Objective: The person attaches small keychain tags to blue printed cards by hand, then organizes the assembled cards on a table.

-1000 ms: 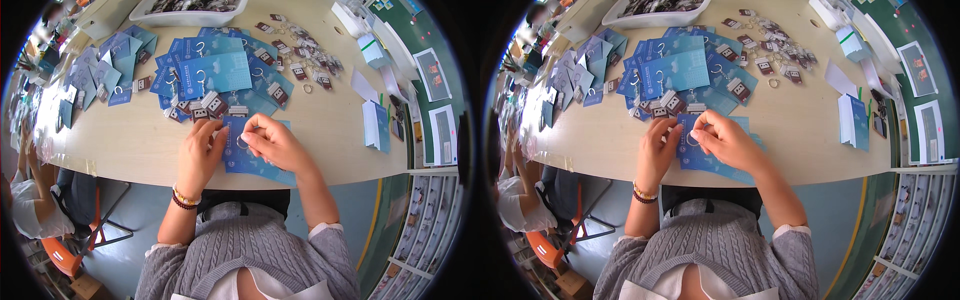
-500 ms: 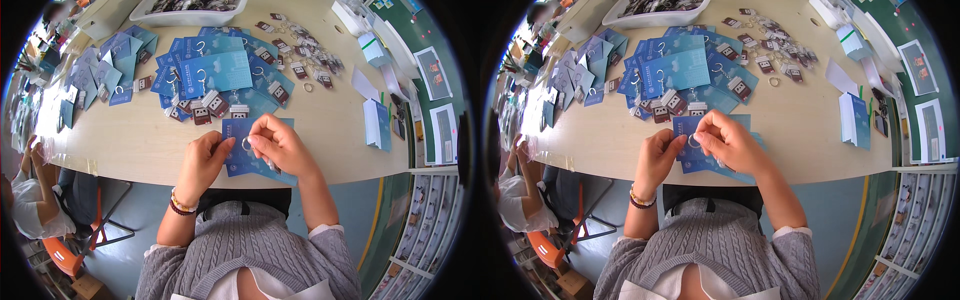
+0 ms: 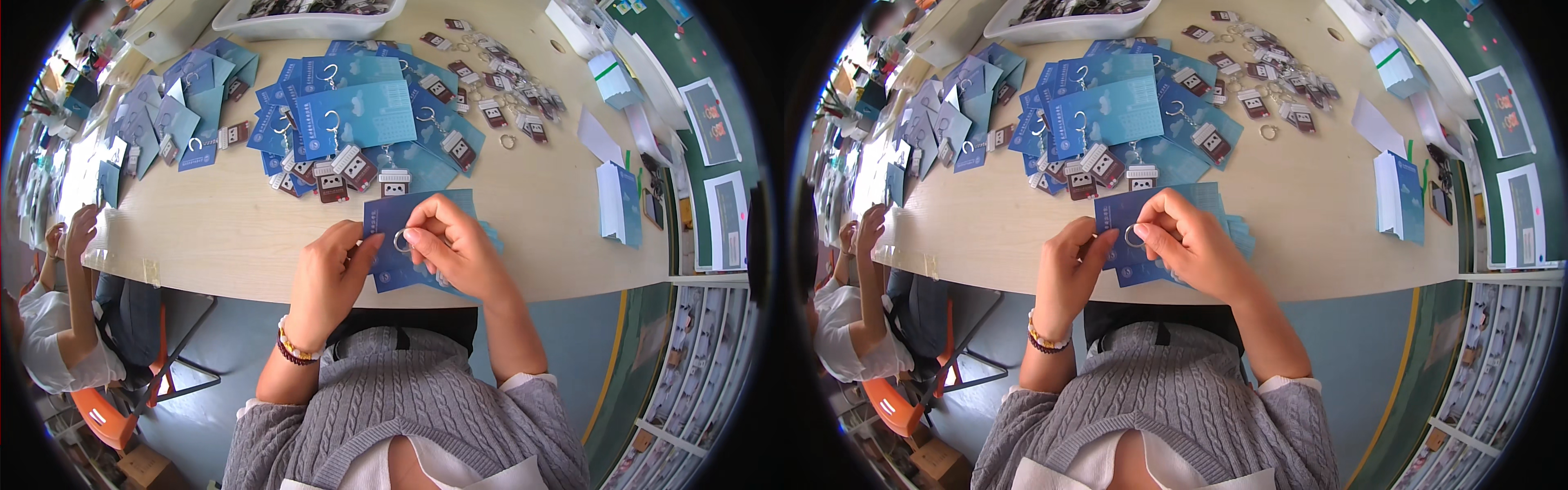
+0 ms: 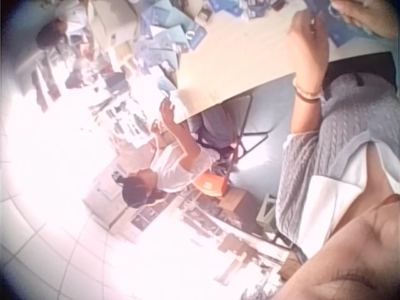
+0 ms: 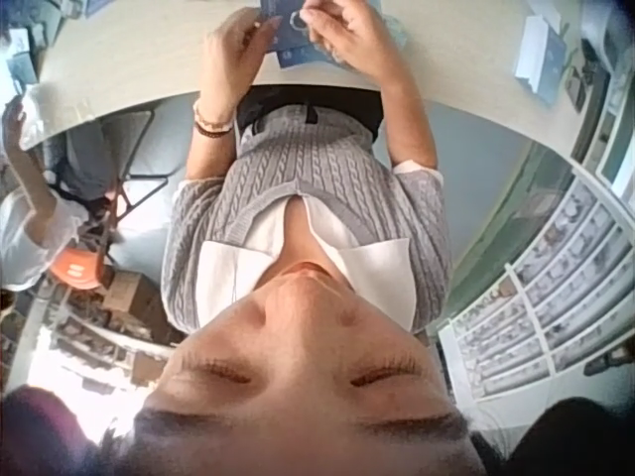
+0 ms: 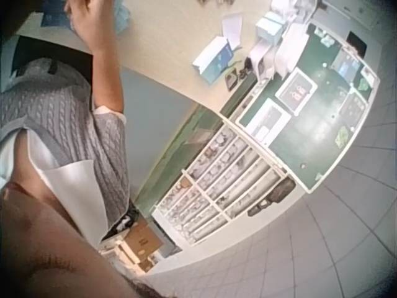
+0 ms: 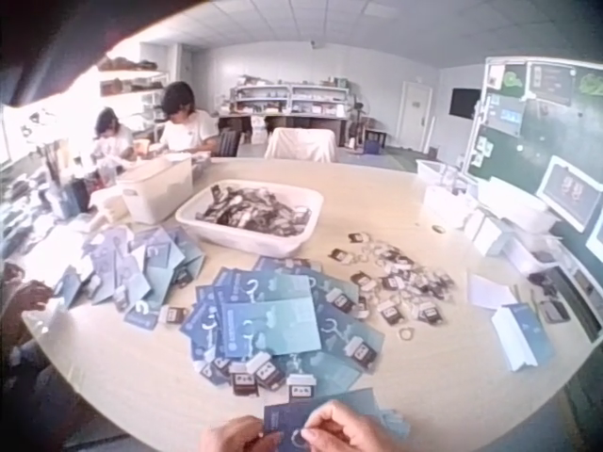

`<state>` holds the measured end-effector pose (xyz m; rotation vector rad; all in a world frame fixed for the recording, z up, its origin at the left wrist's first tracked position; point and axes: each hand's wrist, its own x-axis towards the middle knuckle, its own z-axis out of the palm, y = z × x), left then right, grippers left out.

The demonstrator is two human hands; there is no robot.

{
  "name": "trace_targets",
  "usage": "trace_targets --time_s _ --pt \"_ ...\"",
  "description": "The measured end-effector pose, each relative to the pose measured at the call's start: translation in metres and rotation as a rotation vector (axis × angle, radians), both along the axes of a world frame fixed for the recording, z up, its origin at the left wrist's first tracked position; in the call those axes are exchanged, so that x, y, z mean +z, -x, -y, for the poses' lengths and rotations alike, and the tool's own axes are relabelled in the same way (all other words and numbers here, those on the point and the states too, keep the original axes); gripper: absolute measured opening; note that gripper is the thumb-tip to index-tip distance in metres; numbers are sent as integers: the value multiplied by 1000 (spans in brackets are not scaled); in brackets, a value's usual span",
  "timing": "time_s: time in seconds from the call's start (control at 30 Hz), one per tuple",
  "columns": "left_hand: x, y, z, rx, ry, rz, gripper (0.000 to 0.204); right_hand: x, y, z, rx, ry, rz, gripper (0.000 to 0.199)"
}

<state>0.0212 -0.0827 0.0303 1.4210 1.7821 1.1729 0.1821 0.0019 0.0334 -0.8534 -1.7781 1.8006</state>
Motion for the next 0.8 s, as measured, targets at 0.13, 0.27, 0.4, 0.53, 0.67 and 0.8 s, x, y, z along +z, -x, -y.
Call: trace_targets --time_s 0.13,0.27,0.4,0.53,0.67,0.8 --pt "3 -5 11 -31 -87 -30 11 3 -11 1 24 50 -48 10" --pt "5 -8 18 -37 -164 -37 7 1 -22 17 -58 -214 -170 8" --pt "2 -10 24 -1 -273 -38 9 5 -37 25 -365 -766 -156 10" --pt "-6 -14 27 36 -347 -51 18 8 -36 31 -553 -649 -119 9" --pt "-9 -17 28 30 -446 -105 21 7 -33 32 -450 -599 -133 7" --pt "-10 -17 31 25 -506 -147 24 8 -35 31 -480 -596 -184 8"
